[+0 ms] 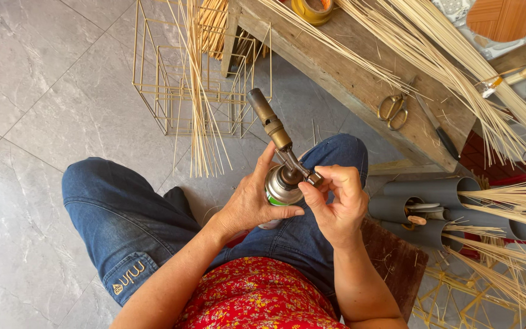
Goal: The person sits on a low stool and uses a knife to sharpen the ends of multiple thin bamboo sticks one by one. After sharpening several sticks, the person uses a handheld blowtorch to heat the tips of a bundle of sticks.
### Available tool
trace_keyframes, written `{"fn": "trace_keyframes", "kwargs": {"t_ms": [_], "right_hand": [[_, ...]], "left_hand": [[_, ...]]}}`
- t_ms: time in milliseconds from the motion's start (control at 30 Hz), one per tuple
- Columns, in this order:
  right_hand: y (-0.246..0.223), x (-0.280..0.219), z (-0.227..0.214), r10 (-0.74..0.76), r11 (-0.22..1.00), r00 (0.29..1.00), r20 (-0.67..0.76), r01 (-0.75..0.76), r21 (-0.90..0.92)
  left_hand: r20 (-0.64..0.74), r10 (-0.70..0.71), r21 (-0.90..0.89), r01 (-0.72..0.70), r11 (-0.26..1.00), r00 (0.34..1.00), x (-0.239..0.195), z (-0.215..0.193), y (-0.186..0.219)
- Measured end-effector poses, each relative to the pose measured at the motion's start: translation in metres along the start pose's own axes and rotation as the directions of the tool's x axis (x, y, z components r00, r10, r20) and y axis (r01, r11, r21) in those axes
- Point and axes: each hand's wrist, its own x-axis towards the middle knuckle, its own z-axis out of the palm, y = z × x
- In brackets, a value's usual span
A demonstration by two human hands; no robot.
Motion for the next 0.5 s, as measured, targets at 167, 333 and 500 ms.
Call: {"fn": "trace_keyframes", "kwargs": {"t_ms": [167, 333, 500], "right_hand": [[0.0, 0.003, -0.002, -0.014, 0.997, 1.0, 0.01, 0.015, -0.071], [0.004, 0.011, -0.007, -0.105, 0.981, 0.992, 0.066, 0.114, -0.16], [0.004, 0.016, -0.01, -0.137, 0.97, 0.982, 0.129, 0.16, -0.184]], "left_hand": [[0.005, 0.005, 0.025, -0.005, 1.0, 1.0, 0.003, -0.004, 0.005], [0.029, -0.028, 0.014, 0.027, 1.0, 0.999, 0.003, -0.01, 0.01], [0.049, -0.072, 0.045, 0.07, 0.997, 0.996, 0.006, -0.011, 0.01]]}}
